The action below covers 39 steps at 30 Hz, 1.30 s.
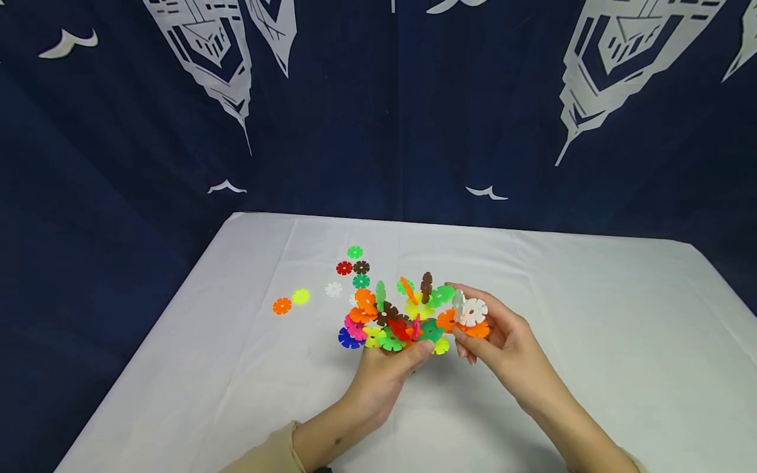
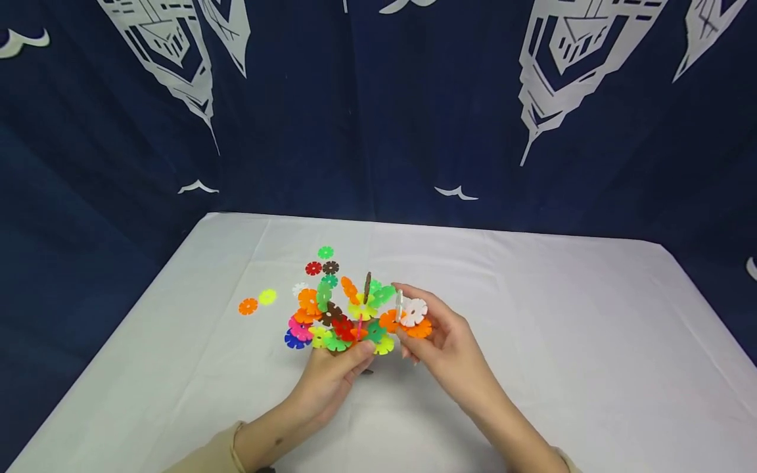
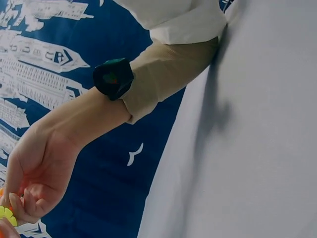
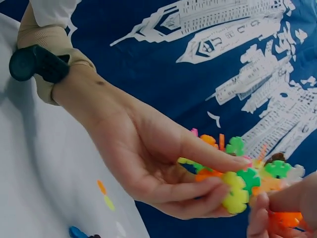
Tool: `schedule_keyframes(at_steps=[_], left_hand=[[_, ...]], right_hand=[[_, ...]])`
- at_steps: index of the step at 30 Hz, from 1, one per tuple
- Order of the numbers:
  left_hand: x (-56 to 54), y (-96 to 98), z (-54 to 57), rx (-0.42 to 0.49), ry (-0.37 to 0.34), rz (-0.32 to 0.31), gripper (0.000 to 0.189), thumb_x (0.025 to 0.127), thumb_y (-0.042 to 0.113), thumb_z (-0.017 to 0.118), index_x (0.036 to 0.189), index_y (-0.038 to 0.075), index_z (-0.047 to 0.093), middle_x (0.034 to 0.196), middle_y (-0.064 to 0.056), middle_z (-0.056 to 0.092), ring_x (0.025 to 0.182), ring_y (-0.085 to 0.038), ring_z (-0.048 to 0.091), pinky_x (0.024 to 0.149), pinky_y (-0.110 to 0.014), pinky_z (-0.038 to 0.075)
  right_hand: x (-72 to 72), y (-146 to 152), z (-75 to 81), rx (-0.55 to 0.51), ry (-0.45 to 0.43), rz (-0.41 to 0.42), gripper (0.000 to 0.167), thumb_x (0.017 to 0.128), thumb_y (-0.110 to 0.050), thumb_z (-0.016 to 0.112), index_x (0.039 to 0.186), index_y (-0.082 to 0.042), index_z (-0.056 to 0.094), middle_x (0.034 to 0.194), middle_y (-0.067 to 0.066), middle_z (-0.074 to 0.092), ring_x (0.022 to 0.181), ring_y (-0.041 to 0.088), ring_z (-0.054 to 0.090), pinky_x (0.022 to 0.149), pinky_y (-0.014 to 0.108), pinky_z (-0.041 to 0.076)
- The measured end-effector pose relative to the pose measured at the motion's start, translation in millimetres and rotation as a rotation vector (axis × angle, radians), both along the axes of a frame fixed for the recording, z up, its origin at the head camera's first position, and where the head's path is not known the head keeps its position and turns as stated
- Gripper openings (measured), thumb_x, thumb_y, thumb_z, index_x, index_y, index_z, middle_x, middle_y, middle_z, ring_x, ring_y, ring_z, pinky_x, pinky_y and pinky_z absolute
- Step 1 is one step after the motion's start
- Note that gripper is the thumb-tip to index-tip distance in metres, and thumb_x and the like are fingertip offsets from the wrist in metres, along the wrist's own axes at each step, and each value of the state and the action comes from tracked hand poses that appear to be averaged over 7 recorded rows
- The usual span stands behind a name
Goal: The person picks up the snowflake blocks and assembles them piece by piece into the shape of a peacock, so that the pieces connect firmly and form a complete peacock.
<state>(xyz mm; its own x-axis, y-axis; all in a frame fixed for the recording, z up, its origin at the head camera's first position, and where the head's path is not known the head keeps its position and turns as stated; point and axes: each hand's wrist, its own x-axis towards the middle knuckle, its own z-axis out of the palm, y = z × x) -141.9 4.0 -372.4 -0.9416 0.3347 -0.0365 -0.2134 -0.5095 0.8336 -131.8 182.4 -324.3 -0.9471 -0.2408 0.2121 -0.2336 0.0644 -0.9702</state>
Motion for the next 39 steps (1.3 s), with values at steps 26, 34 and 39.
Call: schedule_keyframes(at_steps=[26,34,39], left_hand=[[3.9,-0.1,8.8,0.006,0.104,0.064,0.067,0.079,0.006,0.075,0.135,0.012,0.038,0.131,-0.009,0.048,0.113,-0.025,0.048,0.092,-0.034,0.045],[7.5,-3.2,14.4,-0.104,0.095,0.147,0.069,0.076,0.009,0.078,0.134,0.011,0.04,0.128,-0.006,0.051,0.115,-0.024,0.049,0.09,-0.033,0.047],[9.3,-5.4,20.9,-0.182,0.115,0.148,0.067,0.076,0.011,0.079,0.132,0.012,0.043,0.125,-0.006,0.054,0.111,-0.023,0.05,0.088,-0.033,0.048]], right_hand=[[7.9,-18.8,-7.2,-0.137,0.155,-0.255,0.029,0.084,0.012,0.062,0.112,0.006,0.055,0.086,0.015,0.063,0.066,0.02,0.057,0.065,0.025,0.053],[9.5,-23.3,-12.6,0.044,0.343,-0.324,0.02,0.081,0.011,0.065,0.1,0.005,0.062,0.081,0.014,0.064,0.067,0.017,0.063,0.067,0.026,0.054],[6.8,-19.7,-15.8,0.288,0.572,-0.417,0.022,0.075,0.012,0.071,0.091,-0.003,0.067,0.073,-0.001,0.063,0.062,0.008,0.06,0.06,0.016,0.049]])
